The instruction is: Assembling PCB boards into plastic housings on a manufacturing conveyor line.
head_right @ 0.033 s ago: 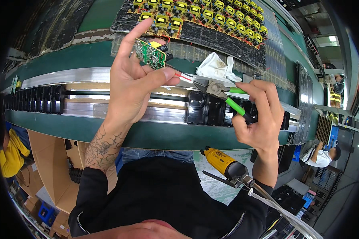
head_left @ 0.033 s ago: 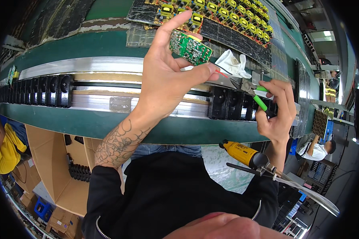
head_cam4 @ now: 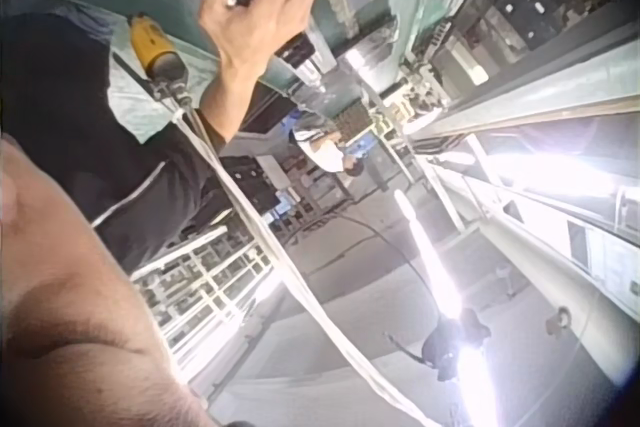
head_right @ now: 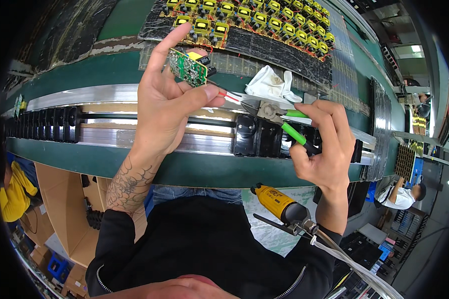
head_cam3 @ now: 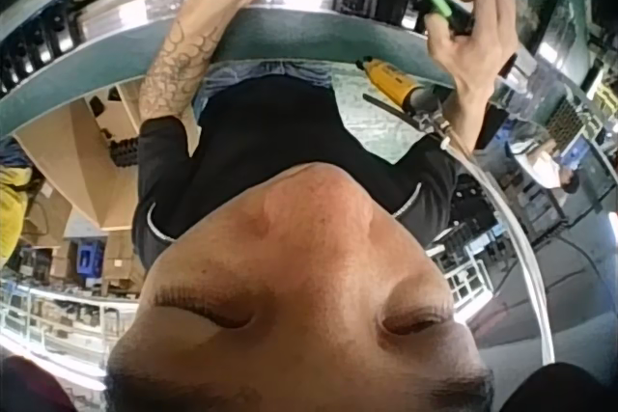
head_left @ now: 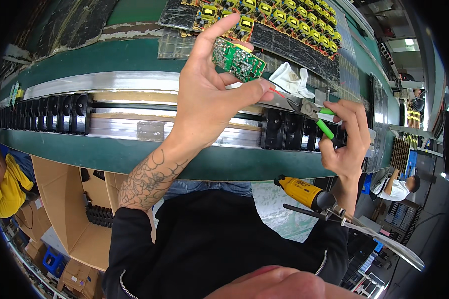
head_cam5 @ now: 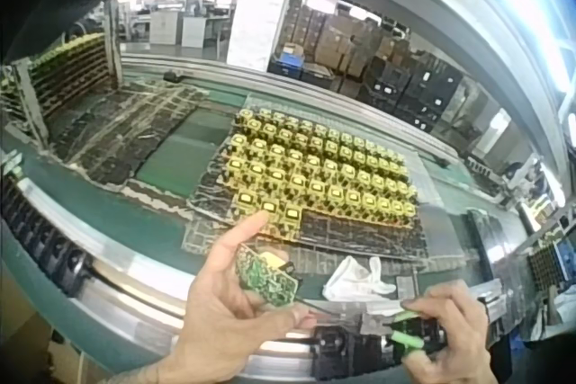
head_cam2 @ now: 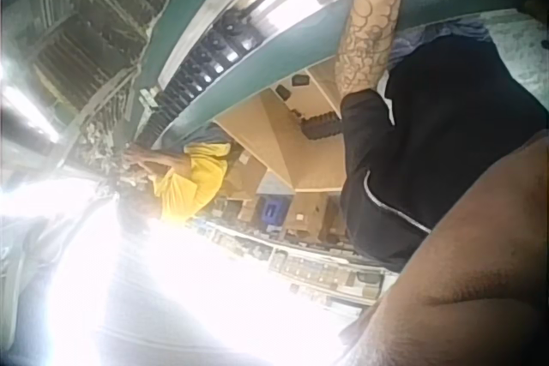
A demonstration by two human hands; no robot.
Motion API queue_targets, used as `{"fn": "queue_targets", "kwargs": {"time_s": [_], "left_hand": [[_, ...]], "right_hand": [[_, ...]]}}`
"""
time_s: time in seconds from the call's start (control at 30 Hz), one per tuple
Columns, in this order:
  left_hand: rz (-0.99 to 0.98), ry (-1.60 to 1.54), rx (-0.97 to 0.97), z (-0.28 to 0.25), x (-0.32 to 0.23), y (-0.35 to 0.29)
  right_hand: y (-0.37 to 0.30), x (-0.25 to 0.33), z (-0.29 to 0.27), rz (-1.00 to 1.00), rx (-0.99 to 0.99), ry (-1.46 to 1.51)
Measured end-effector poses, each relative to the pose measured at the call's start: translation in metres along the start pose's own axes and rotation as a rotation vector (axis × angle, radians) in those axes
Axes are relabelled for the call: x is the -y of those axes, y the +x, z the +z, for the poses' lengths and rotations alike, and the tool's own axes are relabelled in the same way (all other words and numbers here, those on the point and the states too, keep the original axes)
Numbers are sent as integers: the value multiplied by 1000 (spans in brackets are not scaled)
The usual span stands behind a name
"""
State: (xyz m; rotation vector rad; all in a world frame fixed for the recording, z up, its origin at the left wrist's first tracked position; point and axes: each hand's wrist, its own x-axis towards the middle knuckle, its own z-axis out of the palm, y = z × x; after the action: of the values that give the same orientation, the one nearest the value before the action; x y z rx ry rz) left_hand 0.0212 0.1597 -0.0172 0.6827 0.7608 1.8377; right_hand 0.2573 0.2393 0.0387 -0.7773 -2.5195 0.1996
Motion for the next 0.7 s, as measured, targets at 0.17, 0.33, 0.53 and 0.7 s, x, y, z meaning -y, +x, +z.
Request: {"fn": "queue_targets", "kwargs": {"time_s": [0.17, 0.33, 0.53, 0.7], "left_hand": [[-1, -1, 9, 0, 0, 0], [-10, -21, 11, -1, 0, 1], [-23, -48, 20, -2, 0, 1], [-21, -31, 22, -1, 0, 0]], "right_hand": [[-1, 0, 0, -5, -1, -2], [-1, 1, 0, -6, -3, -6], [-1, 1, 0, -4, -2, -5], [-2, 0, 0, -5, -6, -4]]}}
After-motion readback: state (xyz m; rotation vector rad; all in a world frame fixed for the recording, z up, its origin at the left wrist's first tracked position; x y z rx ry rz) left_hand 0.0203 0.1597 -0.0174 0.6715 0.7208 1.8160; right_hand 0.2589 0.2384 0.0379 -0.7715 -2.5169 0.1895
